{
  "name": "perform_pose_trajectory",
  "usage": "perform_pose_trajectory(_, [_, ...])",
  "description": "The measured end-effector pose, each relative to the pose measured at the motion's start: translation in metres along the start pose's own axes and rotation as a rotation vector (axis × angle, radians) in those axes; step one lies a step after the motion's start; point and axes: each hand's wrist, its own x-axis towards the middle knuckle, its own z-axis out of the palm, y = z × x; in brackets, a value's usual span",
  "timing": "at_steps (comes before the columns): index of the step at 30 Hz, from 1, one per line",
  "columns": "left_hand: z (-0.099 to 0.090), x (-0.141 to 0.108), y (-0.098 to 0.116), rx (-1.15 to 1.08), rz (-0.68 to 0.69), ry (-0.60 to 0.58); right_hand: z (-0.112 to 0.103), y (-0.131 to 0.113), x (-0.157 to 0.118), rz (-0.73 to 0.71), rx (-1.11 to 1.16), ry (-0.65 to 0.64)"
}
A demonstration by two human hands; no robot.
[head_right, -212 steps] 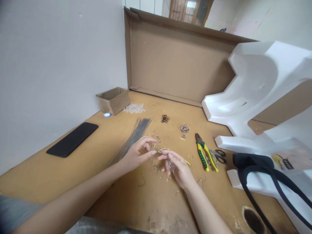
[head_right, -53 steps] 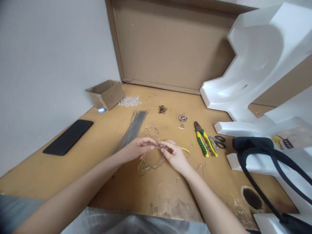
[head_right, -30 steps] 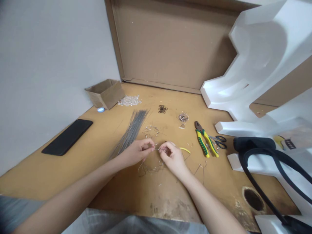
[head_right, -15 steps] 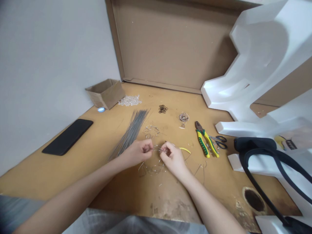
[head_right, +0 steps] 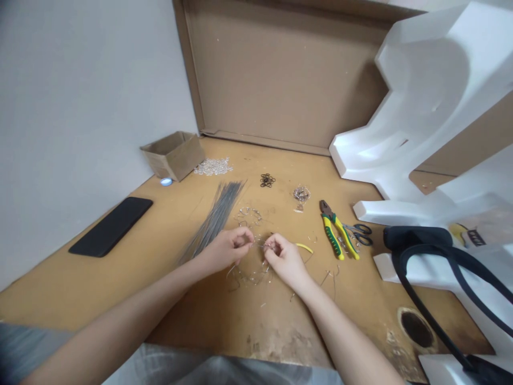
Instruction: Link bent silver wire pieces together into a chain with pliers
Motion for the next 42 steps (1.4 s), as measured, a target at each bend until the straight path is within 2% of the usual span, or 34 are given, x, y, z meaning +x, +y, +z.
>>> perform_pose_trajectory(3, [0.000,0.000,-0.002,-0.039,-0.007,-0.032,-0.001,0.002,-0.001,-0.083,-0.157,0.044])
perform_pose_trajectory(6, [-0.001,0.000,-0.004,-0.135,-0.009,-0.122,0.000,0.003,-0.003,-0.144,-0.286,0.079])
perform_pose_trajectory(11, [-0.004,0.001,-0.002,-0.245,-0.093,-0.214,0.002,0.004,-0.004,-0.139,-0.297,0.070])
perform_pose_trajectory(17, [-0.009,0.001,0.004,-0.276,-0.144,-0.257,-0.002,0.002,-0.003,-0.136,-0.274,-0.001])
perform_pose_trajectory(28, [-0.007,0.007,-0.004,-0.325,-0.176,-0.198,-0.012,-0.004,0.003,-0.067,-0.064,-0.030])
perform_pose_trajectory(34, [-0.006,0.012,-0.010,-0.329,-0.213,-0.107,-0.027,-0.004,0.009,-0.022,-0.084,0.175])
perform_pose_trajectory(42, [-0.005,0.015,-0.017,-0.297,-0.205,-0.103,-0.017,0.005,0.008,-0.021,-0.112,0.056])
